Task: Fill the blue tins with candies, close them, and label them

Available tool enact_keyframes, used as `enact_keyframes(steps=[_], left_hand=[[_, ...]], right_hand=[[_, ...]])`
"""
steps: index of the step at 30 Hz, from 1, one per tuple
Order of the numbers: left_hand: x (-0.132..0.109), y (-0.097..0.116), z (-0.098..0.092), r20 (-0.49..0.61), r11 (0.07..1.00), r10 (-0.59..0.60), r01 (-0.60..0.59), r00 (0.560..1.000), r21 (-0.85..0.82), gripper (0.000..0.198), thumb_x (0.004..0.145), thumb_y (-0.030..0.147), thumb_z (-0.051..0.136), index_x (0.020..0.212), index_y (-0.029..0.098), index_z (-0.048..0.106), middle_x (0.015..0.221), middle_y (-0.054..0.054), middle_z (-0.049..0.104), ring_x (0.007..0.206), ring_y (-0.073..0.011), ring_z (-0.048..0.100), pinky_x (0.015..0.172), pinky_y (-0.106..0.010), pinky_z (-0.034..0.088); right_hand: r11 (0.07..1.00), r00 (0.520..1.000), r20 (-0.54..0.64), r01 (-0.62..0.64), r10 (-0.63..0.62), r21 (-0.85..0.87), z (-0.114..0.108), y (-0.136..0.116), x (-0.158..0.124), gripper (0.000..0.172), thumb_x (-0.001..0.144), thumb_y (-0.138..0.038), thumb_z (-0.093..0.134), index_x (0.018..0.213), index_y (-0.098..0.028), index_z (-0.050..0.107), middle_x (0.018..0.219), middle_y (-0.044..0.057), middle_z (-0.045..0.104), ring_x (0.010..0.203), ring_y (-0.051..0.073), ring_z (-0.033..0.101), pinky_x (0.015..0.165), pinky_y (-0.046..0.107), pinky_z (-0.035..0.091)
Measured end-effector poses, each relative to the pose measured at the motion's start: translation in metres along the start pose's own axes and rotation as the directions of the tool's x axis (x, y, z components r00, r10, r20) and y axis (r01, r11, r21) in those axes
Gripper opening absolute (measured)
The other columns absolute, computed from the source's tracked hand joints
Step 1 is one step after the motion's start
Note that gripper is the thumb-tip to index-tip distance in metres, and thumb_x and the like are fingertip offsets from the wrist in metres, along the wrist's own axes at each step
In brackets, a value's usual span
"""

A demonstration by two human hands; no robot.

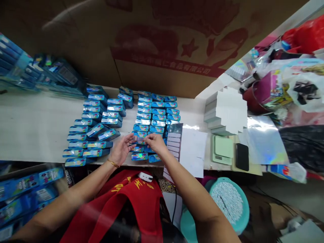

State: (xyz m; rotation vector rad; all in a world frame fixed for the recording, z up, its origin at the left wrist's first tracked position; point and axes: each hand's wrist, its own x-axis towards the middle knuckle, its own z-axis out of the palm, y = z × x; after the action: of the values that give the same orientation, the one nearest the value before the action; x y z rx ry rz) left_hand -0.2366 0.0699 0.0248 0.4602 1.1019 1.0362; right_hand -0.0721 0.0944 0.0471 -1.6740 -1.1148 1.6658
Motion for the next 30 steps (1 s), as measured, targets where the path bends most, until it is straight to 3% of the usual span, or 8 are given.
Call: enact_keyframes(steps=[4, 8, 15, 18, 21, 26, 28, 30], left_hand=[[0.01, -0.009, -0.019, -0.145, 0.972, 0.068, -0.033, 0.987, 0.234, 0.047, 0.057, 0.033, 0.07, 0.098, 0.012, 0.06, 0.077, -0.002, 0.062, 0.063, -0.0096, 0.055, 0.06, -0.023, 0.045], [0.025, -0.024, -0.041, -0.165, 0.932, 0.138, -0.072, 0.977, 0.356, 0.043, 0.062, 0.032, 0.064, 0.098, 0.01, 0.058, 0.066, 0.0, 0.059, 0.058, -0.0092, 0.054, 0.06, -0.024, 0.045], [0.038, -0.035, -0.058, -0.115, 0.801, 0.264, -0.151, 0.958, 0.579, 0.037, 0.065, 0.031, 0.06, 0.097, 0.012, 0.058, 0.07, -0.003, 0.062, 0.063, -0.0128, 0.058, 0.065, -0.026, 0.046], [0.044, -0.04, -0.058, -0.135, 0.823, 0.223, -0.112, 0.966, 0.557, 0.035, 0.063, 0.03, 0.061, 0.092, 0.012, 0.058, 0.067, -0.002, 0.061, 0.061, -0.0136, 0.058, 0.061, -0.026, 0.046], [0.051, -0.046, -0.06, -0.151, 0.852, 0.184, -0.081, 0.971, 0.518, 0.034, 0.061, 0.031, 0.062, 0.089, 0.012, 0.057, 0.064, -0.002, 0.061, 0.059, -0.0143, 0.058, 0.059, -0.027, 0.046], [0.056, -0.051, -0.069, -0.124, 0.782, 0.215, -0.094, 0.969, 0.617, 0.033, 0.062, 0.027, 0.061, 0.091, 0.013, 0.058, 0.069, -0.003, 0.063, 0.065, -0.0156, 0.06, 0.064, -0.028, 0.046], [0.054, -0.044, -0.067, -0.133, 0.716, 0.259, -0.098, 0.957, 0.691, 0.03, 0.064, 0.025, 0.059, 0.091, 0.014, 0.059, 0.072, -0.004, 0.063, 0.064, -0.015, 0.059, 0.064, -0.028, 0.046], [0.051, -0.031, -0.055, -0.13, 0.623, 0.386, -0.155, 0.913, 0.767, 0.028, 0.068, 0.025, 0.056, 0.094, 0.016, 0.06, 0.078, -0.004, 0.061, 0.064, -0.014, 0.057, 0.064, -0.027, 0.045]], right_hand=[[0.995, 0.998, 0.002, -0.057, 0.058, -0.088, 0.017, 0.018, 0.014, 0.015, 0.065, -0.03, 0.058, 0.065, -0.015, 0.059, 0.057, -0.002, 0.058, 0.043, 0.007, 0.045, 0.042, 0.019, 0.033], [0.951, 0.997, -0.068, 0.017, -0.04, -0.31, 0.028, 0.03, 0.023, 0.018, 0.069, -0.032, 0.055, 0.063, -0.016, 0.061, 0.055, -0.002, 0.057, 0.046, 0.009, 0.047, 0.047, 0.02, 0.034], [0.714, 0.972, -0.115, 0.068, -0.205, -0.697, 0.039, 0.035, 0.027, 0.02, 0.076, -0.032, 0.051, 0.069, -0.018, 0.064, 0.064, 0.003, 0.063, 0.061, 0.014, 0.055, 0.055, 0.023, 0.034], [0.597, 0.974, -0.095, 0.048, -0.206, -0.801, 0.042, 0.031, 0.024, 0.021, 0.079, -0.033, 0.048, 0.075, -0.019, 0.063, 0.072, 0.005, 0.065, 0.068, 0.017, 0.057, 0.059, 0.025, 0.036], [0.446, 0.969, -0.099, 0.012, -0.226, -0.895, 0.043, 0.029, 0.016, 0.024, 0.083, -0.033, 0.044, 0.094, -0.018, 0.06, 0.084, 0.008, 0.064, 0.071, 0.018, 0.058, 0.059, 0.027, 0.036], [0.129, 0.94, 0.184, 0.229, -0.288, -0.965, 0.044, 0.036, 0.001, 0.035, 0.086, -0.019, 0.034, 0.119, -0.022, 0.048, 0.096, 0.011, 0.059, 0.082, 0.021, 0.054, 0.064, 0.031, 0.037], [0.084, 0.927, 0.251, 0.284, -0.28, -0.955, 0.043, 0.038, -0.002, 0.04, 0.085, -0.017, 0.035, 0.124, -0.022, 0.044, 0.097, 0.011, 0.058, 0.082, 0.021, 0.053, 0.068, 0.033, 0.037], [0.112, 0.912, 0.27, 0.317, -0.31, -0.942, 0.031, 0.036, -0.004, 0.039, 0.084, -0.018, 0.037, 0.122, -0.021, 0.047, 0.097, 0.011, 0.058, 0.081, 0.02, 0.052, 0.07, 0.033, 0.037]])
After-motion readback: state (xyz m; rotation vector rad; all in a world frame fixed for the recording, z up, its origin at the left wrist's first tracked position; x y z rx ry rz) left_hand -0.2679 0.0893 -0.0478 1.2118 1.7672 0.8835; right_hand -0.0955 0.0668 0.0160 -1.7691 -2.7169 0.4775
